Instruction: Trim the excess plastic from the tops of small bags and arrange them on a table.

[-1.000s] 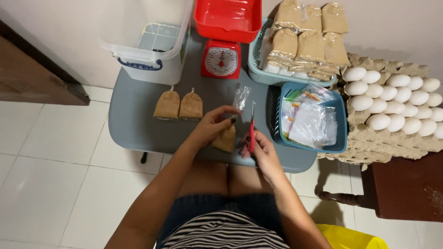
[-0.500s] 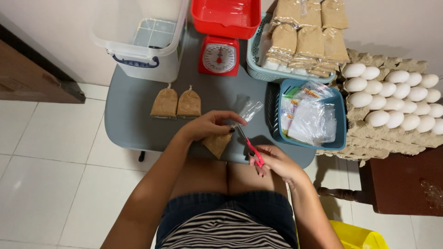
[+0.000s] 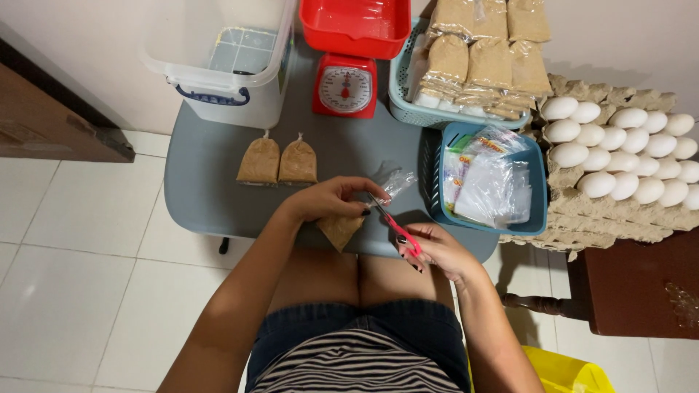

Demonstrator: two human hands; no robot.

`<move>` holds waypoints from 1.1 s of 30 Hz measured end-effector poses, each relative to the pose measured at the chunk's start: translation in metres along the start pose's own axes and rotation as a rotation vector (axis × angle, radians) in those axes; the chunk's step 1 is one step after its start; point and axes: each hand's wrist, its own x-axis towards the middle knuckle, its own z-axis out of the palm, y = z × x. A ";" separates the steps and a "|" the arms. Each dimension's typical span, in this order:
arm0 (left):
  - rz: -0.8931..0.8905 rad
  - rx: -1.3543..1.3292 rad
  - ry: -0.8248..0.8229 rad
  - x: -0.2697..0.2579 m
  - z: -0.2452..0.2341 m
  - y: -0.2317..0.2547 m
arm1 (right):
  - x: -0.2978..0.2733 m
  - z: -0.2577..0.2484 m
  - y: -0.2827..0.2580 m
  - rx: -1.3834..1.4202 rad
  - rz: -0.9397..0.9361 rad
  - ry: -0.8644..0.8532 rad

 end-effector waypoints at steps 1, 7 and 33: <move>-0.006 0.013 -0.006 0.001 0.000 -0.001 | 0.001 -0.002 0.002 0.005 -0.007 0.002; -0.028 -0.011 -0.008 0.002 -0.007 -0.012 | 0.001 -0.001 0.002 0.010 -0.034 0.006; 0.014 -0.027 -0.019 0.004 -0.001 -0.006 | -0.005 0.015 -0.018 -0.087 -0.073 0.005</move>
